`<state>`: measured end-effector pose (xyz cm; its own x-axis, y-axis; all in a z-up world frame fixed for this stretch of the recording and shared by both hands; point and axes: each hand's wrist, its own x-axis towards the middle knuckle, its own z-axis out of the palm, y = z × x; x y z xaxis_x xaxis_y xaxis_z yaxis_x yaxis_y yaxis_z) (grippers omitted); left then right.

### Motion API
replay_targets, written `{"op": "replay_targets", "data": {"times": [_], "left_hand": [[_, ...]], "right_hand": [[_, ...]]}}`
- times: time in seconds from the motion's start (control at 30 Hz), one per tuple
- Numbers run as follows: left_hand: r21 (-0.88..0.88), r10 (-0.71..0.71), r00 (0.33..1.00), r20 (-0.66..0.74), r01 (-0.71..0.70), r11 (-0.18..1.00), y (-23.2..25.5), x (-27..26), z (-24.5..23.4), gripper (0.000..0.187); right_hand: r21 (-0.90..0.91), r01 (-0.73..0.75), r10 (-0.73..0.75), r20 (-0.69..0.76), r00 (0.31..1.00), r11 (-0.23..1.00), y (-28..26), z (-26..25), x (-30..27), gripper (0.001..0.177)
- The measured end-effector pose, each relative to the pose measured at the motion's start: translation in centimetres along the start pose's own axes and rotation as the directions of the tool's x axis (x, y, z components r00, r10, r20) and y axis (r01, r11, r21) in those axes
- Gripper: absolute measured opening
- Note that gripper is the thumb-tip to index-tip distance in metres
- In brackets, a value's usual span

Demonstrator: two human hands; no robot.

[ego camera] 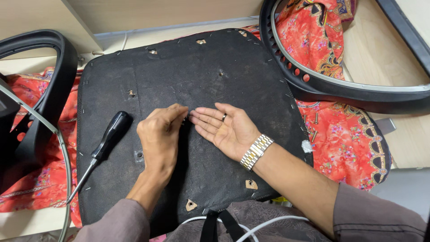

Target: The person uses a screwdriver to fasten screws into a black upholstered seat cushion. They repeatedly insert and tighten screws along the edges of the cushion while it rests on a patterned cloth surface.

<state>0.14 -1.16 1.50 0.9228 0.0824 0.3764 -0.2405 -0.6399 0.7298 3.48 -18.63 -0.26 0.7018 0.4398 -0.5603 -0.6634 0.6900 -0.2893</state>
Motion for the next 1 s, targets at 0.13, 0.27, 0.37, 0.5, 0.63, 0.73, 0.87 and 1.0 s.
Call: {"op": "replay_targets", "data": {"times": [0.13,0.27,0.37,0.5,0.63,0.73,0.87,1.0], "left_hand": [[-0.113,0.068,0.996,0.056,-0.061,0.992,1.5,0.7,0.6,0.018],[-0.136,0.193,0.978,0.076,-0.181,0.974,2.0,0.9,0.5,0.018],[-0.065,-0.041,0.999,-0.003,0.04,0.997,1.4,0.2,-0.7,0.022],[0.099,0.029,0.997,0.07,-0.036,0.994,0.1,-1.7,-2.0,0.032],[0.161,0.072,0.993,0.089,-0.086,0.983,-0.5,-2.8,-0.6,0.032],[0.185,0.094,0.99,0.102,-0.112,0.976,-0.7,-2.5,0.5,0.033],[0.277,0.09,0.983,0.158,-0.132,0.952,-0.4,-2.1,1.5,0.045],[0.324,0.083,0.983,0.162,-0.132,0.937,0.3,-2.3,2.5,0.041]], "right_hand": [[0.128,-0.036,0.038,-0.01,0.999,0.991,-0.2,-0.6,1.2,0.047],[0.176,0.009,-0.002,-0.041,0.999,0.984,-0.4,-1.1,2.0,0.034],[0.2,0.016,-0.014,-0.014,1.0,0.98,-0.9,-1.3,1.9,0.043],[0.164,0.025,-0.013,-0.073,0.997,0.986,-2.3,-1.3,0.9,0.048],[0.115,0.01,0.001,-0.096,0.995,0.993,-2.9,-1.4,0.1,0.052],[0.124,0.002,0.008,-0.079,0.997,0.992,-2.9,-1.6,-0.4,0.051],[0.133,0.007,0.004,-0.081,0.997,0.991,-2.8,-1.9,-0.9,0.05],[0.118,0.034,-0.024,-0.087,0.996,0.992,-2.6,-2.2,-1.3,0.051]]}}
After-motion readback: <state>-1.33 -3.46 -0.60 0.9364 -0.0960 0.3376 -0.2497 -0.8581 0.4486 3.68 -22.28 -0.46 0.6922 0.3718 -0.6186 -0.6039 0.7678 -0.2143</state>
